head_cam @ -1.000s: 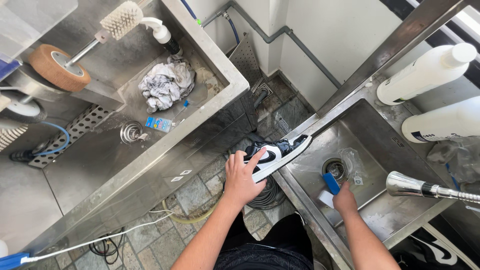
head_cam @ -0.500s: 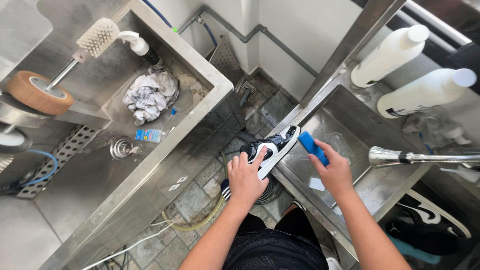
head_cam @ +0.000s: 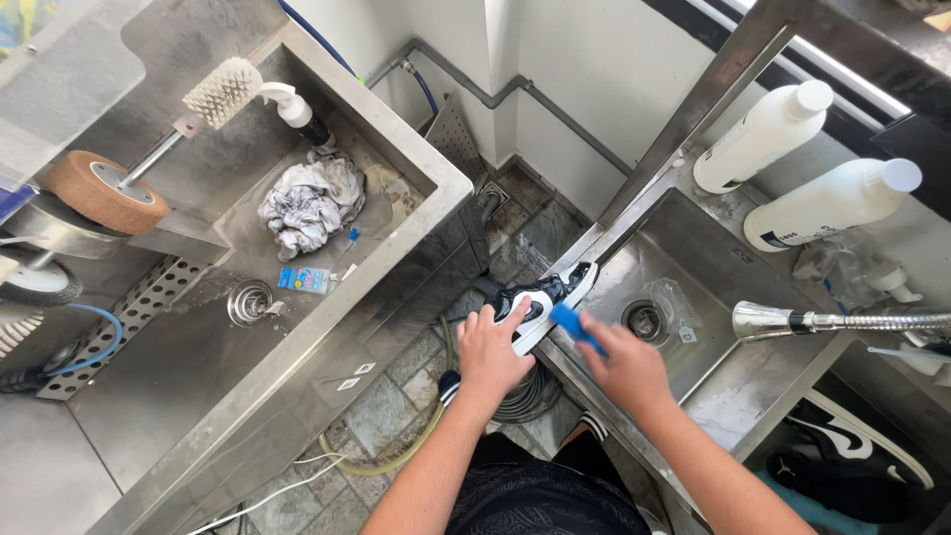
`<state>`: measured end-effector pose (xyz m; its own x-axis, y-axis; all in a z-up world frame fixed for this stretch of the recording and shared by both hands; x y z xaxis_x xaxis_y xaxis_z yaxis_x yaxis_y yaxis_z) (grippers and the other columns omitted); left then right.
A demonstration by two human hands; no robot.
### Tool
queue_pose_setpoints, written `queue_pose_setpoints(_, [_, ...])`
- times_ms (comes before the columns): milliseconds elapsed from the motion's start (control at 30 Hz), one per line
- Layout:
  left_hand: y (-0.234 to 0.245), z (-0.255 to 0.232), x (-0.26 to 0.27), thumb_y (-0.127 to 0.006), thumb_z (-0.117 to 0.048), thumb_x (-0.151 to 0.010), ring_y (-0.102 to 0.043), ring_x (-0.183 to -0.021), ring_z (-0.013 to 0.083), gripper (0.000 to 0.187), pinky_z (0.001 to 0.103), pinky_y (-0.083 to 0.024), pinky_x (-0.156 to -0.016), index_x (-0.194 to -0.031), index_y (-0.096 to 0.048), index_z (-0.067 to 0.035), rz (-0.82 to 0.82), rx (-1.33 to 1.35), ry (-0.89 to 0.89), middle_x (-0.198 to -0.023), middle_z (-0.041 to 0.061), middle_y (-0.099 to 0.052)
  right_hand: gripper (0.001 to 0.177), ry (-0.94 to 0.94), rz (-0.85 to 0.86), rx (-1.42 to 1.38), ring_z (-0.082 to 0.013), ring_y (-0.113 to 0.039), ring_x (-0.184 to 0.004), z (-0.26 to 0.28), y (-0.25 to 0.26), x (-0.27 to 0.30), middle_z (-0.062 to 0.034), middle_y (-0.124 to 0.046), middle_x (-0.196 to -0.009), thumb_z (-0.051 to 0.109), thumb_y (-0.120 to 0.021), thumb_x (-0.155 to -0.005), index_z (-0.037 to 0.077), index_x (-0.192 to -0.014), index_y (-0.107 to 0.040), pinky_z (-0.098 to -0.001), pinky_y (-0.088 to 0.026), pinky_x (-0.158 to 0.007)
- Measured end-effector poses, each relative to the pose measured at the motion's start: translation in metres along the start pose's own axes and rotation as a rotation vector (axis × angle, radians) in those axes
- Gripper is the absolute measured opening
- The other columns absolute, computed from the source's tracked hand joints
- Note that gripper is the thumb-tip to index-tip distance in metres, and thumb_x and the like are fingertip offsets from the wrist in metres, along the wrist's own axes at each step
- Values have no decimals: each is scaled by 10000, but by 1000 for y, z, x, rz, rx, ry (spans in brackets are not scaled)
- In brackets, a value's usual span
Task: The person uses a handheld spray gun to apply liquid to the sole of a black and white sneaker, then wipes the shoe with a white cloth and scrubs it with a blue brush over a stainless steel sink.
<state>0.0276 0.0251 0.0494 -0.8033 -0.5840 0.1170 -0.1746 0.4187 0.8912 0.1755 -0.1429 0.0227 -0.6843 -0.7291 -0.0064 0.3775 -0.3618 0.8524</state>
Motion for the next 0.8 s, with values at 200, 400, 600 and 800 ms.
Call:
queue_pose_setpoints(200, [-1,-3,1,-832,-258,-628,-536,-976,317,838,433,-415,-874,-1428,-596,-340,22,-19,-1,-998,113,-549,385,-205,-111,51,-322,-724,-807,-7,6,7,-108,-747,-1001,384,-730,-939,237,-1294,-704,-412,-574,-689])
queue_pose_setpoints(400, [1,0,-3,-832,-243,-593,-540,-987,317,854,427,-416,-880,-1410,-602,-339,32,13,15,-995,110,-557,382,27,-53,-106,-277,-745,-776,6,7,1,-73,-760,-987,385,-767,-830,250,-1186,-746,-393,-584,-668])
queue_pose_setpoints(600, [-1,-5,-4,-822,-231,-609,-543,-990,317,834,432,-417,-886,-1409,-612,-342,33,-19,8,-997,115,-557,365,-42,-135,-30,-288,-730,-780,3,8,5,-68,-745,-954,352,-761,-839,245,-1188,-748,-406,-579,-669])
queue_pose_setpoints(800, [-1,-2,-5,-824,-236,-606,-546,-977,313,831,433,-419,-877,-1404,-616,-336,41,13,3,-985,113,-556,345,-92,-127,37,-279,-717,-703,-8,2,10,-62,-740,-924,367,-733,-911,247,-1235,-722,-395,-566,-610])
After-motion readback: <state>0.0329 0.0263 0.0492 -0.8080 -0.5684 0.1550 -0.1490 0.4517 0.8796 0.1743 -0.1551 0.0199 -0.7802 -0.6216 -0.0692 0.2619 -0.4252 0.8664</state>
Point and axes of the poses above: each hand's wrist, its own x-axis away from the middle knuckle, its own y-axis out of the back of the hand, z = x × y, the point moved 6 cm from there along -x, towards the middle knuckle
